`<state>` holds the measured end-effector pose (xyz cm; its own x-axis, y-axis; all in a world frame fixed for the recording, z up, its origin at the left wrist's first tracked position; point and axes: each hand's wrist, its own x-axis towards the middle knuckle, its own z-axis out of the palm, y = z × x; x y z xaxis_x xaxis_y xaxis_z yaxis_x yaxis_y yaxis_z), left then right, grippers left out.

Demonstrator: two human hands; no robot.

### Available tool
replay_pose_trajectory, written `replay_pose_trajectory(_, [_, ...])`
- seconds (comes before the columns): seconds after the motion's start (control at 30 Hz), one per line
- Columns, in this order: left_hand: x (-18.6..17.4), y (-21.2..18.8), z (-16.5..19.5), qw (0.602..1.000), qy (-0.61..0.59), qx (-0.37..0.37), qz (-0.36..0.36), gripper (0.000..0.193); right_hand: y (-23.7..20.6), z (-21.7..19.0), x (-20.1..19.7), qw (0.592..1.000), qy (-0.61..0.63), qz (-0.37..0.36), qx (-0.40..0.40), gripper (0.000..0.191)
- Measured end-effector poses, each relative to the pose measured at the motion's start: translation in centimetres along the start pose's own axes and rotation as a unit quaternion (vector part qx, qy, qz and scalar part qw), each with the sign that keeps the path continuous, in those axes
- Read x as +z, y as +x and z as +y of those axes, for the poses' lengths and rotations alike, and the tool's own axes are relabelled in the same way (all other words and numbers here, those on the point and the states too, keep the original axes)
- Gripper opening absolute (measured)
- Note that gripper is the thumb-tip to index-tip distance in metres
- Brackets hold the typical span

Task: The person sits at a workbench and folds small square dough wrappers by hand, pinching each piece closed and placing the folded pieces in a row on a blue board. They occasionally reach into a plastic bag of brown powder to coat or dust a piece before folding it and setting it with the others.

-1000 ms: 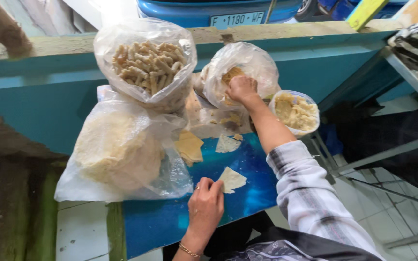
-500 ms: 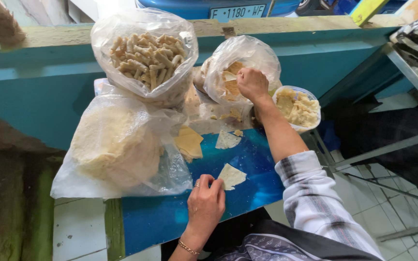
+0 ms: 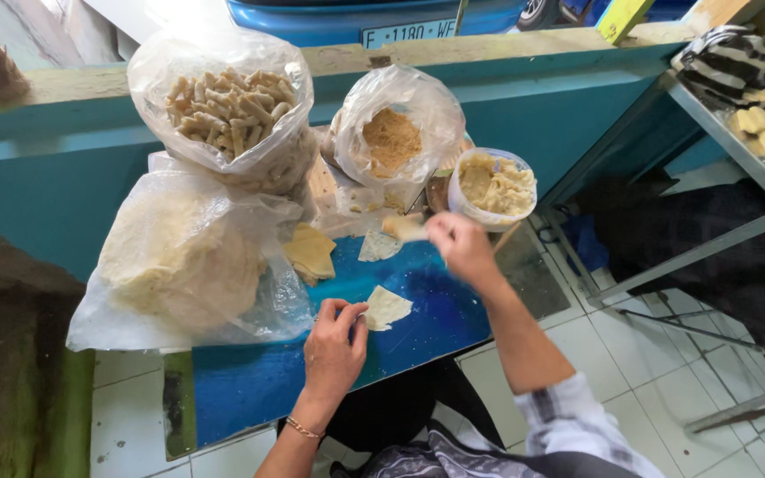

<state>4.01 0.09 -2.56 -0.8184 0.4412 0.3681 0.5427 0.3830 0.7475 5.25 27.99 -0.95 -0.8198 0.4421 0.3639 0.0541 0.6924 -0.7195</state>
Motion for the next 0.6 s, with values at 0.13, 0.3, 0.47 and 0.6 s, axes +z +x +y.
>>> replay_pose_trajectory(0.13, [-0.4,1.0,0.4,0.999,0.019,0.048,0.007,0.017,-5.6,-2.4,-0.1,0.994,-0.054,-0.091,0.031,0.015])
replay_pose_trajectory(0.3, [-0.1,1.2,0.7,0.988,0.083,0.133,-0.012,0.031,-7.8,-4.1,0.0,0.987,-0.104,-0.036,-0.118,0.008])
replay_pose_trajectory(0.47, [0.4,0.8,0.3,0.976,0.129,0.172,-0.037,0.036,-8.1,-4.7,0.1,0.975,-0.133,-0.012,-0.177,0.014])
replay_pose_trajectory(0.6, [0.5,0.7,0.2,0.974,0.125,0.181,-0.045,0.037,-8.4,-4.6,0.1,0.974,-0.145,-0.010,-0.176,0.015])
